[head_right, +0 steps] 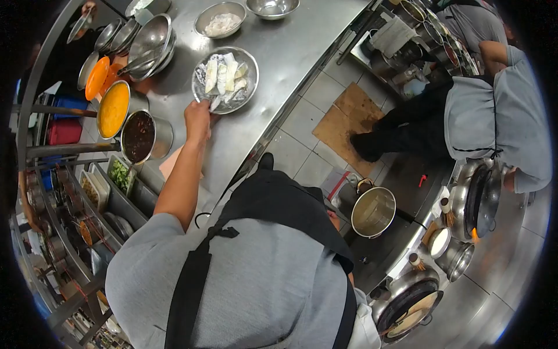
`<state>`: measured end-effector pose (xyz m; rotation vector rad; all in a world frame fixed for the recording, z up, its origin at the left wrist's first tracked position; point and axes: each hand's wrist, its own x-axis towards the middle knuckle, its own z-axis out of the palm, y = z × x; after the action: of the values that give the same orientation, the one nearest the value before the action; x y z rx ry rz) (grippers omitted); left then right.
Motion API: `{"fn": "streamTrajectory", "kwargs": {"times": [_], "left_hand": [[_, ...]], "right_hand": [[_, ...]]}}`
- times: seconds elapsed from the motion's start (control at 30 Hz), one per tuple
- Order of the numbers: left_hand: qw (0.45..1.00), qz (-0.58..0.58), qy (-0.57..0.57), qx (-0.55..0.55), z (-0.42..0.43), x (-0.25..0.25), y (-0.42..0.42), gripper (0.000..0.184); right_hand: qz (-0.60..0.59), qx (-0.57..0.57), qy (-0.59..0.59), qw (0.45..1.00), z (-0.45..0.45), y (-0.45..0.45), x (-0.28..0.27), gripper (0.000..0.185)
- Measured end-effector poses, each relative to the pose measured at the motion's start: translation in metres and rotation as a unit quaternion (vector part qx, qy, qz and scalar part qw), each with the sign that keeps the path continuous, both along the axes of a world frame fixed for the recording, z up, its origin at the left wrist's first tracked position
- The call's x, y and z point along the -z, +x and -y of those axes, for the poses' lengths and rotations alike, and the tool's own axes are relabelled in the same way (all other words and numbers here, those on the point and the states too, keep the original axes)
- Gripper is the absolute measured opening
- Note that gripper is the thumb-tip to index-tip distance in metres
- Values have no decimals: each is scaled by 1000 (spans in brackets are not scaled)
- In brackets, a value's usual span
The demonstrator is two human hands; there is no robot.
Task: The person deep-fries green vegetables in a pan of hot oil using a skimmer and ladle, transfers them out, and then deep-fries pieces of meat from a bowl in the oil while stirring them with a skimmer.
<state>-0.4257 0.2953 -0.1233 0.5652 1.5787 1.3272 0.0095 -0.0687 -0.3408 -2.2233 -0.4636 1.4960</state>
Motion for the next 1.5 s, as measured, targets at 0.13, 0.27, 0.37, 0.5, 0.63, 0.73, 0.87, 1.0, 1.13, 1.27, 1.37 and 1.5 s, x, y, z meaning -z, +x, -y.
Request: {"fn": "streamTrajectory", "kwargs": {"times": [0.13, 0.27, 0.37, 0.5, 0.63, 0.73, 0.87, 1.0, 1.13, 1.27, 1.37, 1.5], "left_hand": [[999, -19, -41, 16, -6, 11, -5, 14], [999, 27, 21, -21, -2, 7, 2, 14], [997, -16, -69, 12, 1, -18, 5, 14], [996, 50, 71, -22, -7, 27, -8, 15], [999, 34, -15, -12, -12, 22, -10, 12], [998, 55, 10, -1, -2, 5, -5, 13], [999, 31, -18, 8, -3, 19, -12, 13], [998, 52, 20, 3, 3, -2, -4, 13], [999, 31, -40, 17, 3, 6, -12, 14], [991, 82, -69, 75, 9, 5, -20, 14], [988, -45, -95, 110, 36, -5, -36, 17], [812, -559, -34, 162, 120, 11, -87, 26]], "right_hand": [[-2, -1, 2, 1000, -4, 1, 0, 20], [-1, -3, -5, 1000, 1, 0, -2, 21], [-1, -4, -1, 1000, -3, 2, -2, 21], [-1, -3, -7, 1000, 1, 0, -3, 21], [-1, -4, -9, 1000, 1, 2, -3, 21], [-1, -5, -12, 1000, 4, 2, -5, 21], [-1, -13, -16, 1000, 2, 3, -4, 21], [-3, -19, -15, 1000, 1, 6, -4, 21], [-5, -29, -16, 999, -7, 7, -3, 21], [-6, -40, -13, 999, -14, 11, -2, 21], [-8, -51, -10, 999, -23, 13, -2, 21], [-9, -62, -6, 998, -32, 17, -4, 21]]}}
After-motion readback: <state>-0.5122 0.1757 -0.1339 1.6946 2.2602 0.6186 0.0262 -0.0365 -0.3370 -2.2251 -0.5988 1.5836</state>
